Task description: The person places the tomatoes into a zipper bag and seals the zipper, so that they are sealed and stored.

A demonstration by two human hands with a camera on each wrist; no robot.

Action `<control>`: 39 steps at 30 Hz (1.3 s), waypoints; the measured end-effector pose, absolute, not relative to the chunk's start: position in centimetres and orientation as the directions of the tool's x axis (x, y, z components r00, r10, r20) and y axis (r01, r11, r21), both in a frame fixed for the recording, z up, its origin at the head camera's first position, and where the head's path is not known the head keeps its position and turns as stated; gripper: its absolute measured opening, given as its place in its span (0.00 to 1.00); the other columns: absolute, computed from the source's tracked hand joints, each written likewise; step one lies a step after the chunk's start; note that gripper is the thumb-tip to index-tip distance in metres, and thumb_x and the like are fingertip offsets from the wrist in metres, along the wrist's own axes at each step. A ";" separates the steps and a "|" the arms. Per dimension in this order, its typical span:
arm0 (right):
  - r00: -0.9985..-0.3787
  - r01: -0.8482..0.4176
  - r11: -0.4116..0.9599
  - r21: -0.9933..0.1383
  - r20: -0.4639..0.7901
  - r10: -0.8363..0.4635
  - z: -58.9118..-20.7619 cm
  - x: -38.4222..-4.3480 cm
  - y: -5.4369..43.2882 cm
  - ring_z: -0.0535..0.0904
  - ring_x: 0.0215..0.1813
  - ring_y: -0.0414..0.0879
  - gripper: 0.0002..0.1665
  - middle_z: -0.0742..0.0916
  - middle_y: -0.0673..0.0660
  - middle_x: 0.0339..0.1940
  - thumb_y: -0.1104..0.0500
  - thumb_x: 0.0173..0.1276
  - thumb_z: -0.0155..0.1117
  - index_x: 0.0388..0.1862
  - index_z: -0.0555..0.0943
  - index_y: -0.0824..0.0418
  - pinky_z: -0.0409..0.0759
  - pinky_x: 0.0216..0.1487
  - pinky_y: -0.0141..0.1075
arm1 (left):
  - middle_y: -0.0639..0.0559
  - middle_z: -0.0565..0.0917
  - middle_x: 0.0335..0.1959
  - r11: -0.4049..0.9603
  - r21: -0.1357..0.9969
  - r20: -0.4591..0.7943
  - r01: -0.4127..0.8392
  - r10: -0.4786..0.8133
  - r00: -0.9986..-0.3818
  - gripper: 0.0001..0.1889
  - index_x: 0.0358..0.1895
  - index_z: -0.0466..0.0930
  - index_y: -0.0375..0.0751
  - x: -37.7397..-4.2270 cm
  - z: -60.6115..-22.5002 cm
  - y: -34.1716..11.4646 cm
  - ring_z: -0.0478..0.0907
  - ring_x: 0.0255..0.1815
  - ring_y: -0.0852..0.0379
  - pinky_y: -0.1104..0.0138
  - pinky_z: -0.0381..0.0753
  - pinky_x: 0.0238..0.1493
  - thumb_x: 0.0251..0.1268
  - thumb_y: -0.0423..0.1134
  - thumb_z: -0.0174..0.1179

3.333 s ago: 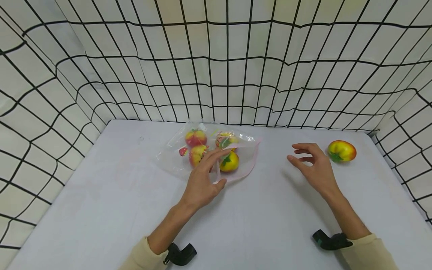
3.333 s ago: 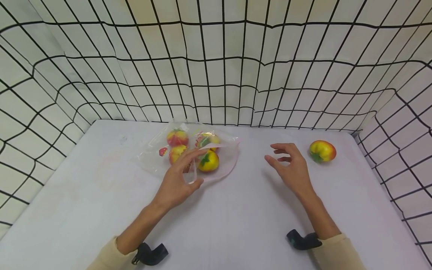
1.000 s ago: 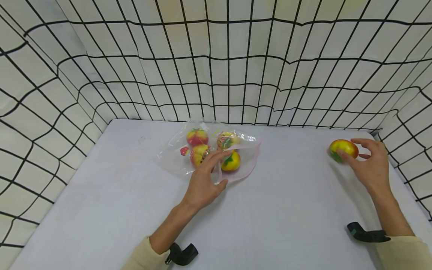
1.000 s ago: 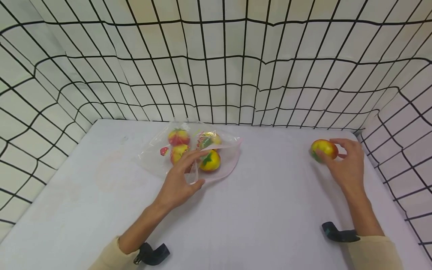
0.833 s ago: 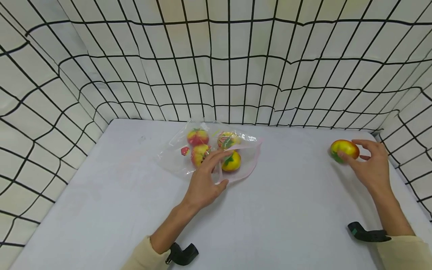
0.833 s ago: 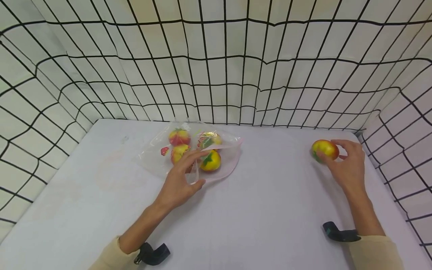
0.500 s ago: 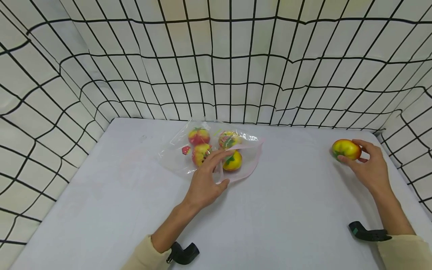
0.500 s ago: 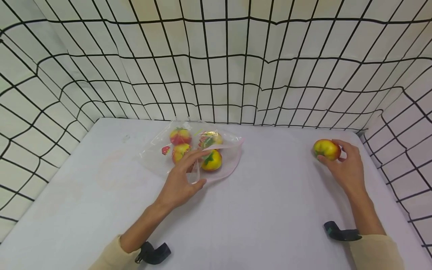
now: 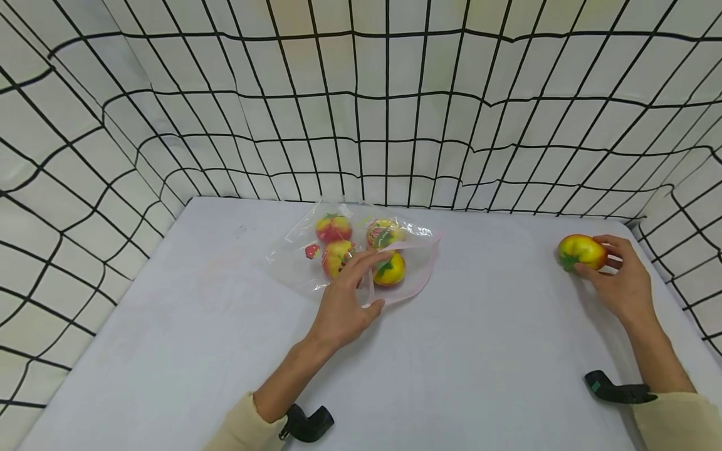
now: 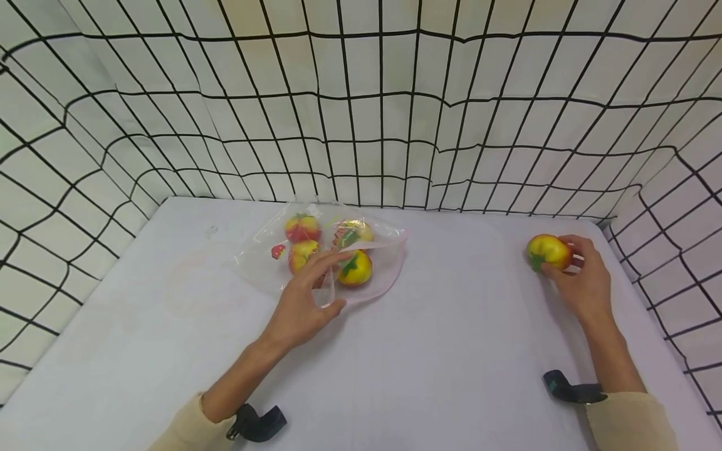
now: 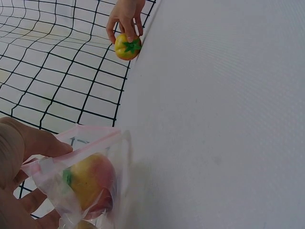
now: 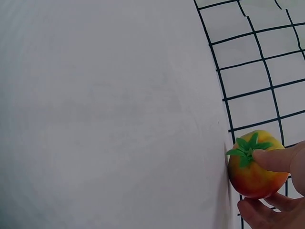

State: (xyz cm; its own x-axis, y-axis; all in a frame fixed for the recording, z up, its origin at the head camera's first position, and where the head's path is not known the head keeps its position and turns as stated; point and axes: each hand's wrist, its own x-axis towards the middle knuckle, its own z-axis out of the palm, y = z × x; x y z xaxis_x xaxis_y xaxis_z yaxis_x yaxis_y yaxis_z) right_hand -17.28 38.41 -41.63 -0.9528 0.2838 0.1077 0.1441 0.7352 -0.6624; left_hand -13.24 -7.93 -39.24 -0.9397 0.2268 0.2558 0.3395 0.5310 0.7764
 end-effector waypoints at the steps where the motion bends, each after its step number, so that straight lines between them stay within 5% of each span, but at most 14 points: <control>1: -0.952 0.147 0.735 -0.662 0.107 0.286 -41.7 -17.2 38.4 0.70 0.65 0.73 0.38 0.69 0.77 0.73 0.60 0.76 0.65 0.79 0.60 0.63 0.61 0.38 0.14 | 0.55 0.76 0.73 0.530 0.777 0.255 0.339 0.227 -0.940 0.39 0.71 0.77 0.55 -13.2 -39.2 -7.9 0.70 0.79 0.51 0.54 0.83 0.67 0.54 0.25 0.75; 4: -0.952 0.137 0.737 -0.662 0.116 0.281 -41.8 -17.2 38.4 0.73 0.61 0.68 0.38 0.70 0.77 0.73 0.59 0.76 0.65 0.79 0.61 0.63 0.62 0.36 0.12 | 0.55 0.75 0.73 0.526 0.783 0.248 0.333 0.227 -0.942 0.39 0.71 0.76 0.55 -13.2 -39.2 -7.9 0.70 0.79 0.51 0.54 0.83 0.67 0.54 0.25 0.75; 9: -0.956 0.062 0.729 -0.682 0.170 0.240 -42.0 -17.0 38.0 0.70 0.49 0.31 0.38 0.73 0.76 0.71 0.58 0.74 0.67 0.78 0.63 0.62 0.66 0.40 0.06 | 0.55 0.75 0.73 0.527 0.785 0.243 0.327 0.224 -0.944 0.39 0.71 0.77 0.55 -13.2 -39.2 -7.9 0.69 0.79 0.51 0.54 0.82 0.68 0.54 0.25 0.75; 13: -0.964 0.014 0.713 -0.701 0.180 0.196 -41.9 -16.9 37.1 0.64 0.46 0.19 0.39 0.74 0.75 0.71 0.57 0.75 0.67 0.79 0.63 0.60 0.67 0.43 0.05 | 0.55 0.75 0.73 0.528 0.782 0.246 0.330 0.226 -0.943 0.39 0.71 0.77 0.55 -13.2 -39.2 -8.0 0.70 0.79 0.51 0.54 0.82 0.67 0.55 0.25 0.75; 15: -0.968 0.006 0.712 -0.702 0.173 0.180 -41.7 -16.8 36.5 0.70 0.49 0.23 0.39 0.74 0.75 0.71 0.55 0.76 0.66 0.80 0.62 0.60 0.68 0.43 0.05 | 0.55 0.75 0.73 0.528 0.781 0.248 0.334 0.228 -0.941 0.39 0.71 0.76 0.55 -13.2 -39.2 -8.0 0.71 0.78 0.51 0.54 0.83 0.67 0.55 0.25 0.75; 18: -0.974 0.006 0.715 -0.699 0.158 0.162 -41.4 -16.6 35.5 0.80 0.58 0.45 0.40 0.74 0.75 0.71 0.54 0.77 0.65 0.81 0.61 0.62 0.69 0.43 0.05 | 0.55 0.75 0.73 0.527 0.780 0.251 0.336 0.229 -0.941 0.39 0.71 0.76 0.55 -13.2 -39.2 -8.0 0.71 0.78 0.51 0.54 0.83 0.66 0.55 0.25 0.75; 21: -0.979 0.007 0.721 -0.693 0.144 0.147 -41.3 -16.4 34.6 0.75 0.65 0.70 0.40 0.74 0.75 0.71 0.52 0.77 0.64 0.80 0.60 0.64 0.69 0.43 0.05 | 0.55 0.75 0.73 0.526 0.781 0.252 0.337 0.229 -0.940 0.39 0.71 0.76 0.56 -13.2 -39.1 -8.0 0.72 0.77 0.51 0.54 0.84 0.66 0.55 0.26 0.75; 39: -0.981 -0.137 0.692 -0.709 0.193 0.004 -40.8 -15.6 31.4 0.79 0.63 0.72 0.37 0.75 0.73 0.71 0.59 0.74 0.69 0.76 0.66 0.65 0.70 0.46 0.05 | 0.55 0.75 0.74 0.523 0.786 0.246 0.330 0.225 -0.943 0.38 0.70 0.77 0.55 -13.2 -39.3 -8.0 0.72 0.77 0.50 0.54 0.85 0.65 0.55 0.26 0.75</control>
State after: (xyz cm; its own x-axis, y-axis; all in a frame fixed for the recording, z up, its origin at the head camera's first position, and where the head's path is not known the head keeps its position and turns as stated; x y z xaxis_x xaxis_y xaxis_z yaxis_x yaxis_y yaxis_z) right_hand -15.57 31.40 -40.76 -0.9811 0.0035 0.1935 -0.1372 0.6922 -0.7086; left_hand -13.18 -8.02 -39.28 -0.9427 0.2253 0.2460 0.3300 0.5230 0.7859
